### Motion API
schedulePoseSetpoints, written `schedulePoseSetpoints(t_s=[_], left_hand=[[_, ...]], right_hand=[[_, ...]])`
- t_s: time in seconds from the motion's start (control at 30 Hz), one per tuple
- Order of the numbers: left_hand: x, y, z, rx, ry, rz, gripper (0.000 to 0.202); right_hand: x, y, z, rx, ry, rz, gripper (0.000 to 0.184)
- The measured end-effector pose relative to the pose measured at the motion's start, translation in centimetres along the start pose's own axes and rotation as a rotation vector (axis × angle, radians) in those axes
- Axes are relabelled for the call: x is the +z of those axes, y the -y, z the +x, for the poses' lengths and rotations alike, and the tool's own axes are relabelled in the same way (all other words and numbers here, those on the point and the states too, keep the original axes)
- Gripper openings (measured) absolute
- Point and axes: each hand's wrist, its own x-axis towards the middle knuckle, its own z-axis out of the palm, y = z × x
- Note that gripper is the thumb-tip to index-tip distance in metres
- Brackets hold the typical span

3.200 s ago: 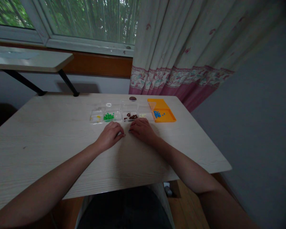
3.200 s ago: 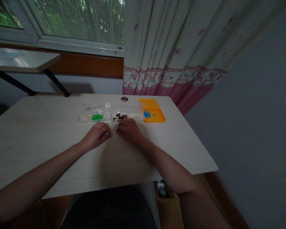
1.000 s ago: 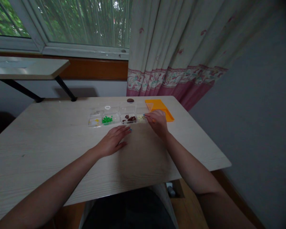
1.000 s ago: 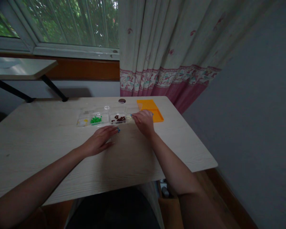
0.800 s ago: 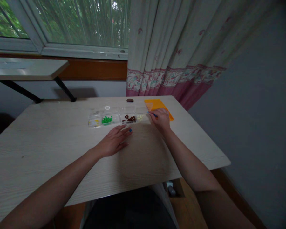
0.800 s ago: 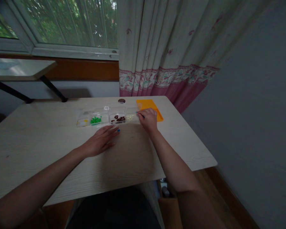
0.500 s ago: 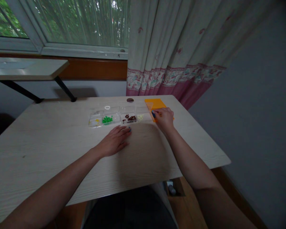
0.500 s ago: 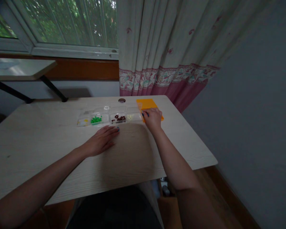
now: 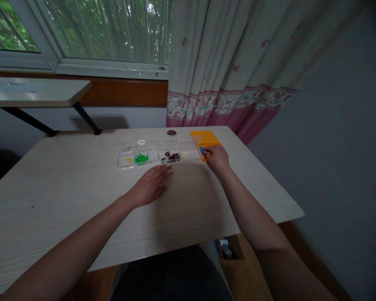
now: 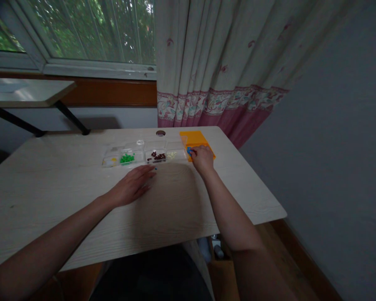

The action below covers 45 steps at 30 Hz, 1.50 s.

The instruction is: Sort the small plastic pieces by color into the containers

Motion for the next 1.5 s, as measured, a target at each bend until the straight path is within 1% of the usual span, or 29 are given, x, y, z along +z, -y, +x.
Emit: schedulePoseSetpoints(t_s=[0.07,0.17,0.27,0.33,0.4,0.5,0.57,0.67,0.8,0.93,1.1,1.27,1.37,1.43,1.5], left_hand=[[0.3,0.3,0.0,0.016,0.039,0.011,0.051],[0.6,0.6,0.0,0.006,0.082,0.004,0.050],[0.5,0.6,-0.1,-0.009,0.089,-0.040,0.046],[0.4,0.6,-0.2,-0.024,0.066,-0.077,0.041],[0.2,0.6,-0.2,-0.053,0.026,-0.101,0.038],[0.1,0.8,-0.1,-0.115,-0.037,-0.097,0.037],[0.0,0.9,0.0,-0.146,-0.066,-0.080,0.037],[0.0,1.0,0.1,-0.150,-0.084,-0.070,0.031],[0.0,1.0,0.2,-0.128,-0.086,-0.072,0.022],[-0.1,1.0,0.3,-0.153,-0.094,-0.068,0.017],[-0.4,0.7,0.3,-0.185,-0.071,-0.051,0.017],[-0.5,0.6,0.2,-0.189,-0.068,-0.031,0.020],[-0.5,0.6,0.1,-0.182,-0.069,0.006,0.021],[-0.6,0.6,0.2,-0.184,-0.068,0.033,0.022],[-0.7,0.4,0.2,-0.189,-0.062,0.049,0.022]], right_hand=[[-0.1,0.4,0.0,-0.024,-0.022,0.013,0.027],[-0.5,1.8,-0.3,-0.095,-0.080,0.048,0.026],[-0.9,4.4,-1.2,-0.256,-0.095,0.125,0.026],[-0.8,6.3,-2.1,-0.421,-0.030,0.168,0.025],[-0.4,7.9,-3.0,-0.550,0.059,0.189,0.023],[0.5,9.5,-4.2,-0.643,0.158,0.198,0.023],[1.0,9.9,-4.6,-0.647,0.178,0.183,0.025],[1.4,10.1,-4.8,-0.596,0.161,0.175,0.028],[1.4,10.2,-4.8,-0.569,0.172,0.190,0.022],[1.1,10.3,-4.7,-0.549,0.171,0.229,0.017],[0.9,10.4,-4.8,-0.529,0.176,0.226,0.014],[1.1,10.3,-4.7,-0.586,0.169,0.224,0.014],[0.8,9.9,-4.3,-0.563,0.076,0.218,0.014],[0.3,9.3,-3.8,-0.504,-0.023,0.204,0.016],[-0.4,8.2,-3.1,-0.411,-0.122,0.183,0.018]])
